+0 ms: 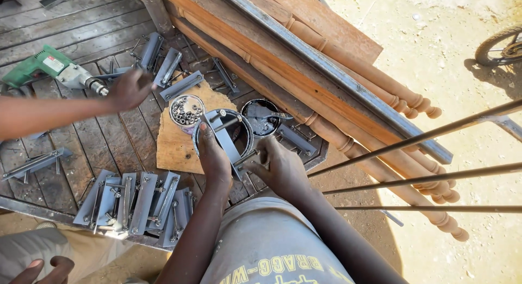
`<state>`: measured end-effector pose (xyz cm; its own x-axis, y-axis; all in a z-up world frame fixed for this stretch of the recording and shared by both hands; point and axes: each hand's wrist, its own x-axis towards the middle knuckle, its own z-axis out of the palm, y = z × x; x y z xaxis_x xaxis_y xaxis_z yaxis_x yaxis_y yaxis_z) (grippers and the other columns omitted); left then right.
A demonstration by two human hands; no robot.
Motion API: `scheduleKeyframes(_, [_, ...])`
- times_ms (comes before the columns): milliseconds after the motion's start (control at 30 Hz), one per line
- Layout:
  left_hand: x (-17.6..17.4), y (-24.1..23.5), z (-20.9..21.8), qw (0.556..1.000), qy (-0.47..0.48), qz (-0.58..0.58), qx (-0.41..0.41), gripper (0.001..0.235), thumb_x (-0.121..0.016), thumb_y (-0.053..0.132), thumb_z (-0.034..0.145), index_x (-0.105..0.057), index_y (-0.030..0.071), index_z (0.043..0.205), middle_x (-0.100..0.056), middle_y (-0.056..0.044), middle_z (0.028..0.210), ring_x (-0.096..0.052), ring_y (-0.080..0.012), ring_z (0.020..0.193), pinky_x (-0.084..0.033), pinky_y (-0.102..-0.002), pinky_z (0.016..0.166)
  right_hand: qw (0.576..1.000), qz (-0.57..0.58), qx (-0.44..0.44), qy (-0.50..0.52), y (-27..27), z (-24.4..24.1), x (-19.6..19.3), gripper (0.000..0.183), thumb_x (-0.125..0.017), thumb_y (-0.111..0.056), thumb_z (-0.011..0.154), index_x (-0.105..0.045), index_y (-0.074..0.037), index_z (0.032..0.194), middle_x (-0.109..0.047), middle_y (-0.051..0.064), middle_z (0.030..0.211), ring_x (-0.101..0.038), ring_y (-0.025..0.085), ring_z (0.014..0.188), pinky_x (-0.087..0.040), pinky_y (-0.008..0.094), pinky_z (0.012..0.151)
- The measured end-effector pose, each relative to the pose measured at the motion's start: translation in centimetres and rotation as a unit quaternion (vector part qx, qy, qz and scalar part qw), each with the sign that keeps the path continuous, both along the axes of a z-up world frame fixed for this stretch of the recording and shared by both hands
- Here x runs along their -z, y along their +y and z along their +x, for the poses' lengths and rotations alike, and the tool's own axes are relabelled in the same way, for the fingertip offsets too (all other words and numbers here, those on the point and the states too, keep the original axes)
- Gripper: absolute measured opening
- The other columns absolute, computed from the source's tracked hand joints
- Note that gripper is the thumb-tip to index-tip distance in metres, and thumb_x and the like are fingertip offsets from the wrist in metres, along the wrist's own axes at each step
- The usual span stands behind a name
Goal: Painting small metal brackets with black paint using a brush on a workshop floor.
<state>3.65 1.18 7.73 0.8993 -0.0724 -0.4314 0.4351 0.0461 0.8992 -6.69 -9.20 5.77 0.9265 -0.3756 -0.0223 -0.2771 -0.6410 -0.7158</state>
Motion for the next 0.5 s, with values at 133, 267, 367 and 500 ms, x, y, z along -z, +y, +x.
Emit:
scheduleKeyframes(133, [1.1, 0.1, 0.1, 1.0, -0.006, -0.003, -0.013, 0.077, -0.037, 0.06, 0.104, -0.035, 0.004, 0.158, -0.029, -0.029, 0.164, -0.02, -0.0468, 0.154, -0.016, -0.055, 0.127, 0.995, -0.047, -0.088, -0.027, 0.2, 0.7, 0.9, 0.024, -0.074, -0.031, 0.088, -0.061, -0.014, 0.1, -0.068, 0.011, 0.093, -0.07, 0.044, 0.082, -0.055, 0.059, 0.067])
scheduleKeyframes(267, [2.5, 0.0, 0.3, 1.0, -0.004, 0.011, 0.007, 0.075, -0.036, 0.061, 0.104, -0.037, 0.008, 0.158, -0.031, -0.025, 0.165, -0.023, -0.0437, 0.154, -0.018, -0.052, 0.127, 0.995, -0.097, -0.014, 0.017, -0.6, 0.3, 2.6, 0.038, -0.056, -0.045, 0.102, -0.059, -0.013, 0.081, -0.063, 0.016, 0.07, -0.068, 0.044, 0.075, -0.052, 0.055, 0.062])
scheduleKeyframes(367, [3.1, 0.2, 0.2, 1.0, -0.009, 0.009, 0.008, 0.078, -0.035, 0.066, 0.103, -0.038, 0.011, 0.159, -0.031, -0.022, 0.165, -0.023, -0.0421, 0.155, -0.018, -0.052, 0.127, 0.996, -0.069, -0.053, -0.004, -0.9, -0.1, 1.1, 0.022, -0.065, -0.037, 0.094, -0.061, -0.016, 0.098, -0.066, 0.012, 0.079, -0.07, 0.041, 0.073, -0.055, 0.054, 0.063])
scheduleKeyframes(500, [1.5, -0.4, 0.9, 1.0, -0.016, 0.009, 0.023, 0.08, -0.034, 0.063, 0.104, -0.035, 0.005, 0.158, -0.03, -0.029, 0.163, -0.022, -0.0465, 0.154, -0.016, -0.056, 0.127, 0.996, -0.047, -0.068, 0.031, -0.5, -0.8, 3.1, 0.022, -0.067, -0.03, 0.094, -0.065, -0.015, 0.11, -0.069, 0.016, 0.083, -0.07, 0.046, 0.078, -0.055, 0.059, 0.067])
